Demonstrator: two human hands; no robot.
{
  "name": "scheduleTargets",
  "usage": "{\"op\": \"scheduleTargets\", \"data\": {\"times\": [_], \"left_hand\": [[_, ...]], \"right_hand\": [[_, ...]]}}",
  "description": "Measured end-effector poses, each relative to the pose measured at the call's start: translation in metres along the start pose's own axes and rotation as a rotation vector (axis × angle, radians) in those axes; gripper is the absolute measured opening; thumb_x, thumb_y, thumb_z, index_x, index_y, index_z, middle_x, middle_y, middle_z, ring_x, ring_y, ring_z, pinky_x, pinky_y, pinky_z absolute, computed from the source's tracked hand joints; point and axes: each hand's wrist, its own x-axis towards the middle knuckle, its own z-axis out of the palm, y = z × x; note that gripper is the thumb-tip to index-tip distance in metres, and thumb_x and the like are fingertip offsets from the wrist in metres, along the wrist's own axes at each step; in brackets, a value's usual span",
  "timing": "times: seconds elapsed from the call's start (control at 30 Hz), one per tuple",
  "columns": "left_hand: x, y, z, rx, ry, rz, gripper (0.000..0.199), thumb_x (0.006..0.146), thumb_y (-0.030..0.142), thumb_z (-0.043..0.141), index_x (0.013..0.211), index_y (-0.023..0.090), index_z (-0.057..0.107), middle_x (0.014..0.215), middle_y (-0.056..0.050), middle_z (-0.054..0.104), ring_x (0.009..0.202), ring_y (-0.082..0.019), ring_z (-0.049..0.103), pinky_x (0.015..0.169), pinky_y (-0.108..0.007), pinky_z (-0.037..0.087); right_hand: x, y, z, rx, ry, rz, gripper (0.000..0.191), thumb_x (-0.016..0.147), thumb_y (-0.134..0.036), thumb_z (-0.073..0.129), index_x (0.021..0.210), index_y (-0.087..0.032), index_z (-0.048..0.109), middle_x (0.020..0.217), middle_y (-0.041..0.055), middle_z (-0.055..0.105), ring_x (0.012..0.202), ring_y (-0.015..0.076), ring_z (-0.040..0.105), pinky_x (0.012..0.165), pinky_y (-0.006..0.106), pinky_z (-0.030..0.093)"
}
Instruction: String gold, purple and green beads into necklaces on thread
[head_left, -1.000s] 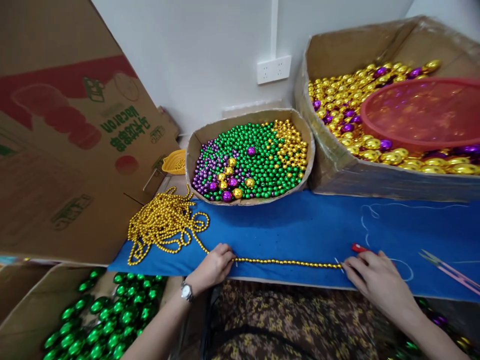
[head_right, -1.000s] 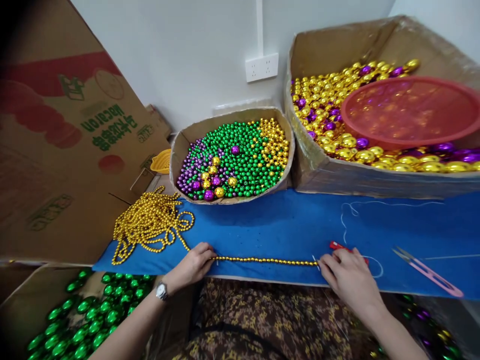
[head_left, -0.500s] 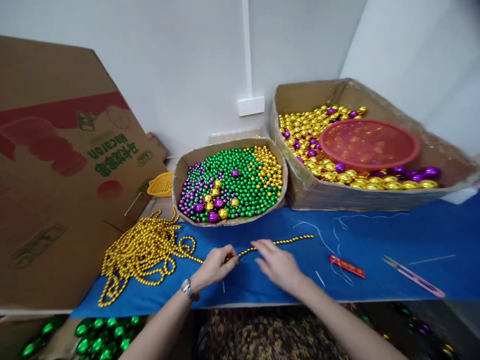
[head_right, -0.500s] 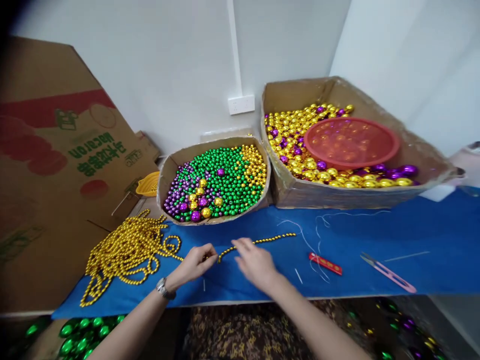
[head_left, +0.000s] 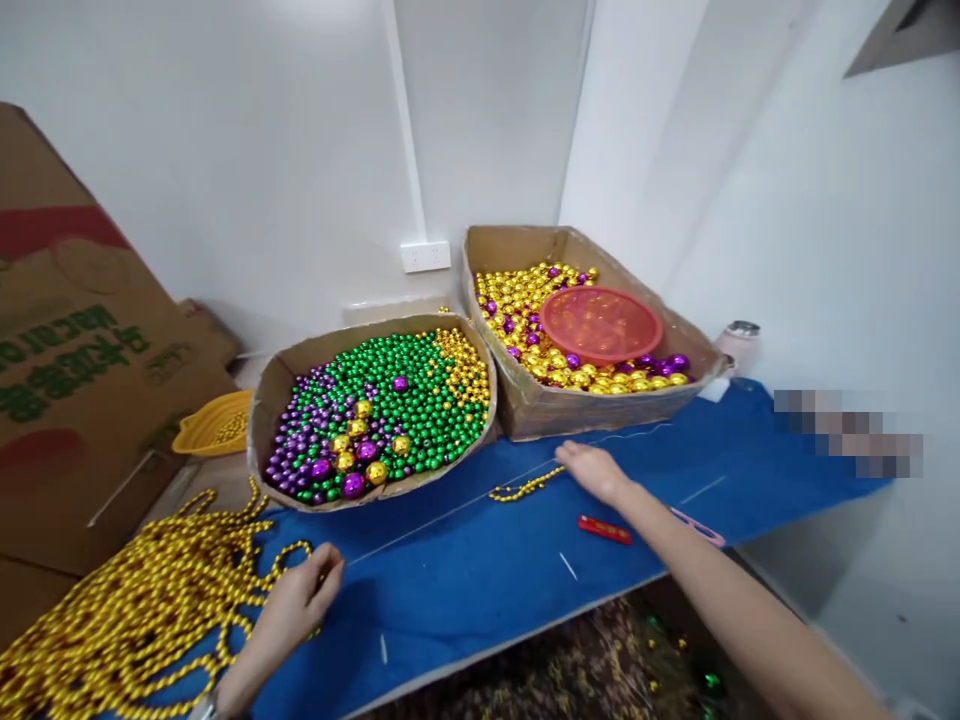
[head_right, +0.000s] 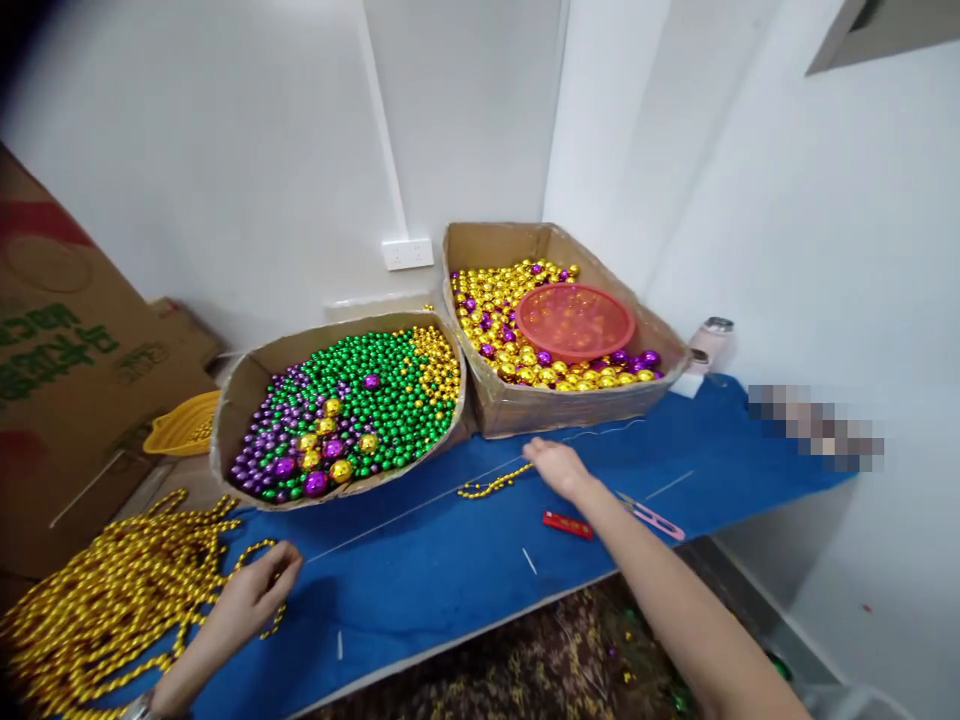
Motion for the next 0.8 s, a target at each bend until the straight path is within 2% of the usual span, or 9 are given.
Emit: {"op": "scheduleTargets", "data": {"times": [0.07,0.13,0.2,0.27,0.47,0.53,0.6,0.7,0.8], "left_hand": [[0.003,-0.008,0.003,0.065,0.034,-0.043,0.024,0.086,0.039,0.035,0.073,0.023,0.046,0.057,0.004,0.056,0.053,-0.015,0.058,0.054,-0.023,0.039],[0.007,-0.011,0.006,0.129,0.069,-0.102,0.023,0.085,0.038,0.035,0.074,0.023,0.047,0.058,0.003,0.059,0.056,-0.016,0.061,0.053,-0.023,0.039],[0.012,-0.011,0.009,0.152,0.101,-0.137,0.023,0.085,0.04,0.035,0.075,0.024,0.048,0.061,0.003,0.062,0.058,-0.017,0.063,0.053,-0.023,0.039],[0.016,-0.011,0.013,0.126,0.113,-0.126,0.024,0.084,0.042,0.035,0.077,0.024,0.048,0.061,0.003,0.062,0.057,-0.016,0.064,0.053,-0.022,0.04],[0.021,-0.008,0.021,0.037,0.108,-0.06,0.025,0.083,0.046,0.039,0.079,0.024,0.05,0.058,0.005,0.06,0.052,-0.015,0.061,0.051,-0.021,0.041],[0.02,-0.001,0.02,0.014,0.107,-0.03,0.024,0.084,0.045,0.039,0.079,0.024,0.05,0.057,0.005,0.059,0.052,-0.014,0.06,0.051,-0.021,0.041],[0.018,0.009,0.018,-0.002,0.123,-0.006,0.024,0.085,0.043,0.038,0.077,0.023,0.05,0.056,0.006,0.057,0.05,-0.014,0.058,0.05,-0.021,0.04],[0.017,0.024,0.013,-0.013,0.148,0.013,0.023,0.086,0.04,0.038,0.074,0.023,0.048,0.053,0.006,0.053,0.047,-0.012,0.053,0.049,-0.021,0.038],[0.016,0.034,0.009,-0.029,0.164,0.02,0.023,0.087,0.037,0.038,0.073,0.022,0.047,0.053,0.007,0.049,0.047,-0.011,0.051,0.048,-0.021,0.036]], "right_hand": [[-0.007,0.04,-0.004,-0.051,0.011,0.146,0.029,0.091,-0.032,0.054,0.116,-0.018,0.055,0.117,0.007,0.057,0.098,0.0187,0.059,0.083,0.039,0.05],[-0.017,0.067,-0.006,-0.094,0.025,0.298,0.029,0.091,-0.032,0.054,0.116,-0.018,0.055,0.118,0.0073,0.056,0.099,0.019,0.059,0.083,0.04,0.05],[-0.03,0.085,-0.004,-0.119,0.033,0.421,0.031,0.091,-0.032,0.055,0.118,-0.018,0.054,0.119,0.0075,0.056,0.099,0.0193,0.059,0.082,0.04,0.051],[-0.045,0.094,0.002,-0.122,0.028,0.477,0.032,0.091,-0.032,0.054,0.119,-0.018,0.053,0.118,0.0075,0.056,0.098,0.019,0.059,0.081,0.039,0.051],[-0.103,0.089,0.035,-0.092,-0.056,0.439,0.027,0.091,-0.033,0.054,0.112,-0.016,0.056,0.109,0.0057,0.06,0.09,0.0162,0.061,0.077,0.036,0.052],[-0.122,0.084,0.044,-0.092,-0.056,0.439,0.025,0.091,-0.033,0.054,0.11,-0.016,0.058,0.105,0.0052,0.062,0.088,0.0158,0.062,0.076,0.035,0.052],[-0.135,0.08,0.049,-0.086,-0.026,0.422,0.022,0.092,-0.025,0.051,0.11,-0.017,0.059,0.101,0.0068,0.064,0.089,0.0186,0.062,0.074,0.036,0.051],[-0.137,0.074,0.049,-0.053,0.044,0.383,0.031,0.087,-0.008,0.043,0.11,-0.018,0.061,0.097,0.0126,0.067,0.092,0.0251,0.064,0.073,0.037,0.051],[-0.118,0.05,0.045,0.03,0.118,0.316,0.039,0.088,-0.008,0.032,0.116,-0.018,0.057,0.102,0.0141,0.067,0.093,0.0242,0.065,0.076,0.036,0.051]]}}
